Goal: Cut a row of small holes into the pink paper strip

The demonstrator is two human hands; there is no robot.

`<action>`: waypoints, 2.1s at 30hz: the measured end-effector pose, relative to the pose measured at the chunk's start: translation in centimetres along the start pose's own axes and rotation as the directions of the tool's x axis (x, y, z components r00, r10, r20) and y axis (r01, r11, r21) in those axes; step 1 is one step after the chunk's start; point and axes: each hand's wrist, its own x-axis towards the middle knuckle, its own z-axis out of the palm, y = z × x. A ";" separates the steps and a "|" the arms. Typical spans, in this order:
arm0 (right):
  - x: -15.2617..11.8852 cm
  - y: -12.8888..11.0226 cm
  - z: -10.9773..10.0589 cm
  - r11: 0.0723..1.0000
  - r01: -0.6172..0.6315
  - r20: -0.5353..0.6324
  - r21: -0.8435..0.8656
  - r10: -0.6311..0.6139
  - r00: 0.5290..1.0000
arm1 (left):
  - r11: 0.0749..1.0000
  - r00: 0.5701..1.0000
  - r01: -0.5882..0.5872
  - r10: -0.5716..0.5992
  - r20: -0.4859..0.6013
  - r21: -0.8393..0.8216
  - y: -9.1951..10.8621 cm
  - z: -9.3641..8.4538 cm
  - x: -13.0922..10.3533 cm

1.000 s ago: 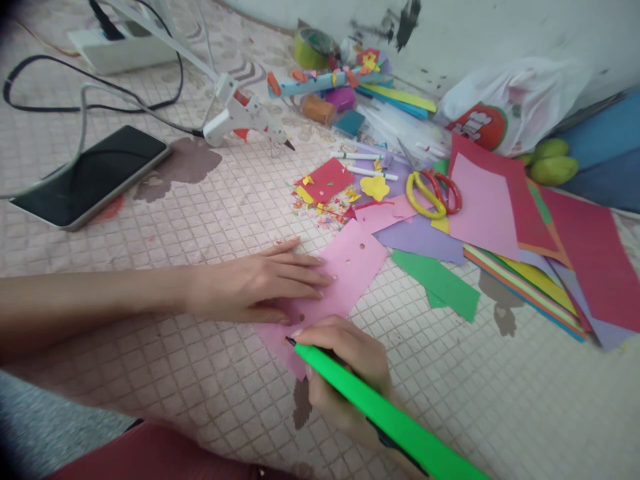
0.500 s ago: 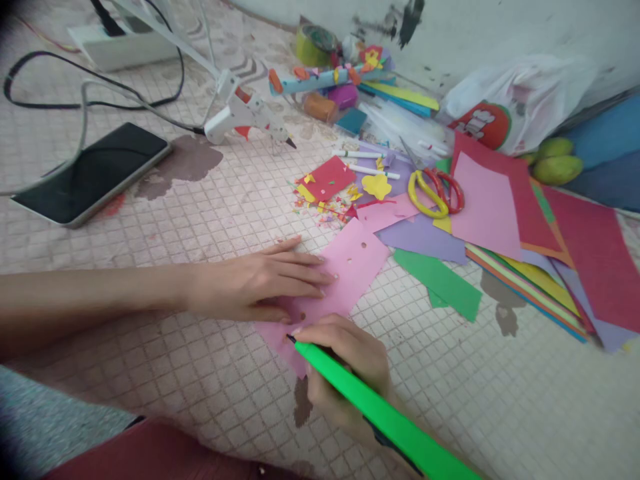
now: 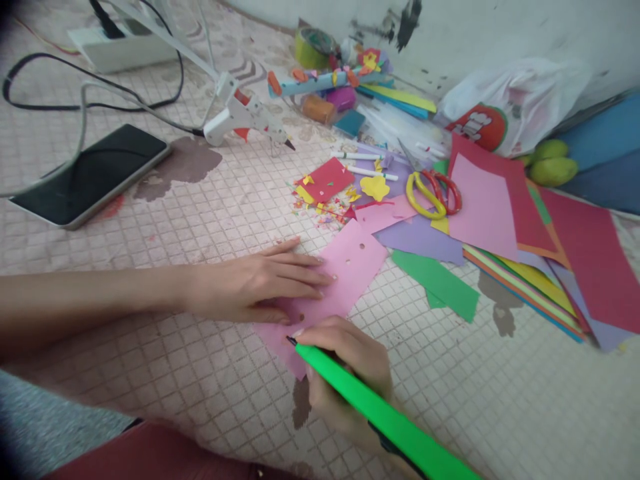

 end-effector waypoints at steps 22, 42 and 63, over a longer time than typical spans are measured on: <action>-0.3 -0.2 -0.4 0.999 0.016 0.017 -0.044 -0.015 1.000 | 1.000 1.000 -0.004 0.003 -0.003 -0.013 -0.1 -0.1 0.0; -0.1 -0.3 -0.1 0.999 0.000 0.041 -0.044 0.002 0.999 | 1.000 1.000 0.002 -0.002 -0.006 0.005 0.0 -0.1 0.0; -0.6 1.6 -2.7 0.976 -0.150 -0.233 0.156 0.184 0.955 | 0.977 0.995 -0.062 0.045 0.087 0.203 1.2 -0.9 -1.0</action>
